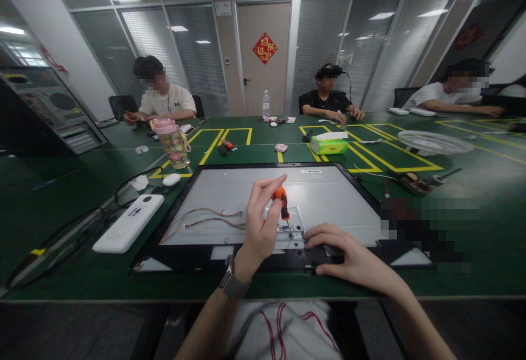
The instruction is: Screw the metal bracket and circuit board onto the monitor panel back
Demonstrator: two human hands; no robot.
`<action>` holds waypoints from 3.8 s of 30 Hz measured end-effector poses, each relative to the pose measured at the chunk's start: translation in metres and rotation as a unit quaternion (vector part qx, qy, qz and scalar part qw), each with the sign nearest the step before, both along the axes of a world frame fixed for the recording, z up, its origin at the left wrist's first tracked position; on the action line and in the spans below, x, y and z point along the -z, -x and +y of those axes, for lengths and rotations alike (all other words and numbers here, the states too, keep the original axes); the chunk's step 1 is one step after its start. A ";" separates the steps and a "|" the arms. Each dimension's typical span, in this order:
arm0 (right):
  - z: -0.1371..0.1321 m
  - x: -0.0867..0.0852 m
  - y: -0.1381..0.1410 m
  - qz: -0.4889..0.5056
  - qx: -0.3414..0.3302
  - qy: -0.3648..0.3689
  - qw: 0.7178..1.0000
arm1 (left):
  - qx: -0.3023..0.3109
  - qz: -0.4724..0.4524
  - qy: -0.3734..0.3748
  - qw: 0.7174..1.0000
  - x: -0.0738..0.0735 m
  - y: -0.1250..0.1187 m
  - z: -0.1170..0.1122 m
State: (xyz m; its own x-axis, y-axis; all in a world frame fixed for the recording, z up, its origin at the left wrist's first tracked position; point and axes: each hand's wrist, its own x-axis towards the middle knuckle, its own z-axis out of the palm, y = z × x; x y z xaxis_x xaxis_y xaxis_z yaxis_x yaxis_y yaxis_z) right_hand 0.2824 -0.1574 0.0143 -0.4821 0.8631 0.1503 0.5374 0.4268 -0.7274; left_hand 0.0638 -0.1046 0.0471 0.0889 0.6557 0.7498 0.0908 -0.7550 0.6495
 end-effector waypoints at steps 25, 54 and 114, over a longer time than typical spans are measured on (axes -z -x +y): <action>0.000 0.000 -0.001 -0.001 -0.003 -0.001 1.000 | 0.050 -0.024 0.025 0.998 0.000 -0.002 -0.001; 0.001 0.000 -0.001 0.017 -0.017 -0.015 1.000 | 0.060 -0.038 0.023 0.997 0.002 -0.001 0.002; 0.001 0.001 -0.001 0.015 -0.019 -0.016 1.000 | 0.020 -0.016 -0.008 1.000 -0.001 0.000 -0.001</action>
